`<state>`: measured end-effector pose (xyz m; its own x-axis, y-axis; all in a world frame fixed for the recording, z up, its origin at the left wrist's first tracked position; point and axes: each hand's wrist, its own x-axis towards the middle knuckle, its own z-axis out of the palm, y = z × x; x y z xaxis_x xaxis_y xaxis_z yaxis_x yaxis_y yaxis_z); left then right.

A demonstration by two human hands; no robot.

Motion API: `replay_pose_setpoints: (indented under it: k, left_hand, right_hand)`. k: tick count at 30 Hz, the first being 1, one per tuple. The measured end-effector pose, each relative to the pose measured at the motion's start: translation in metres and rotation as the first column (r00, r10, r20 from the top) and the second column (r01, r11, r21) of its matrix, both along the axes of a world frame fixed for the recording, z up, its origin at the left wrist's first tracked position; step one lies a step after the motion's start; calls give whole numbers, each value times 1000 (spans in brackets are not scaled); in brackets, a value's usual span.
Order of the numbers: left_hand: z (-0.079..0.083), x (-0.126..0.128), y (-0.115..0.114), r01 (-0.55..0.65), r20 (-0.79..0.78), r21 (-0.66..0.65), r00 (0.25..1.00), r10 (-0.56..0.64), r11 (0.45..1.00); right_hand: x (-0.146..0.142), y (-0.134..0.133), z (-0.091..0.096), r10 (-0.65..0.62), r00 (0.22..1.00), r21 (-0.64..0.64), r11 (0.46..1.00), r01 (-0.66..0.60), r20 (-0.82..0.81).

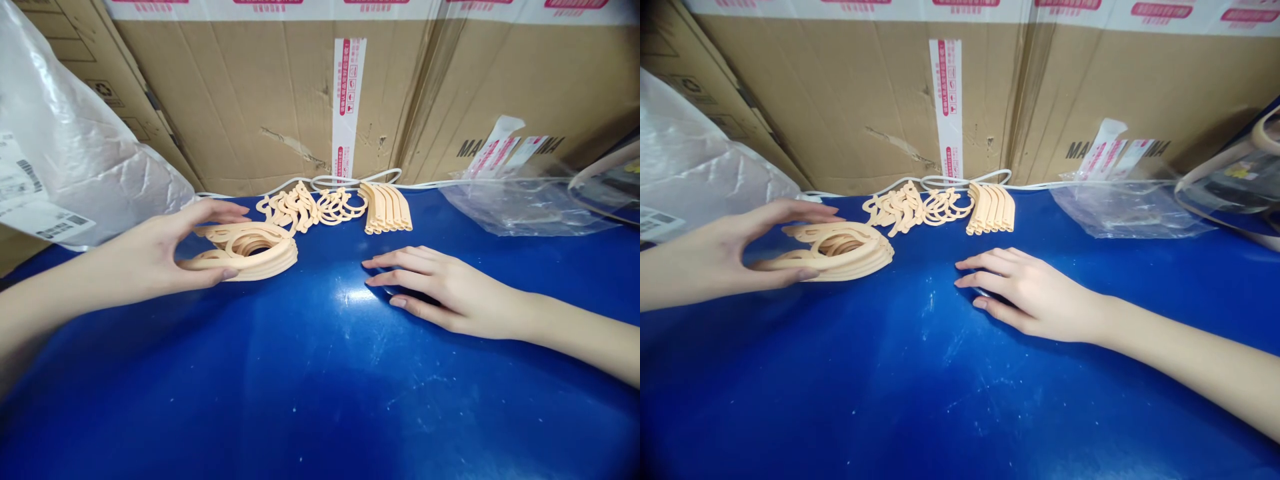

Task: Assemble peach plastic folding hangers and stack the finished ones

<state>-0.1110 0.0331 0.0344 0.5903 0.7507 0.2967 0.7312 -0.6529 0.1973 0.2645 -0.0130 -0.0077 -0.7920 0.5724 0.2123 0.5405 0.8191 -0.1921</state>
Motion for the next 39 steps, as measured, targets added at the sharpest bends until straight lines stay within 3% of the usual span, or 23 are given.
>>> replay_pose_setpoints:
  k: [20,32,39]
  left_hand:
    - [-5,4,1,-18,10,-58,1000,18,998]
    - [-8,4,2,7,-18,-12,1000,-7,1000]
    - [-7,2,2,-59,-44,-112,998,54,992]
  right_hand:
    - [2,1,-1,9,1000,12,1000,-9,8]
    - [2,1,0,10,999,16,1000,-11,38]
    - [3,1,-1,8,999,24,1000,-9,38]
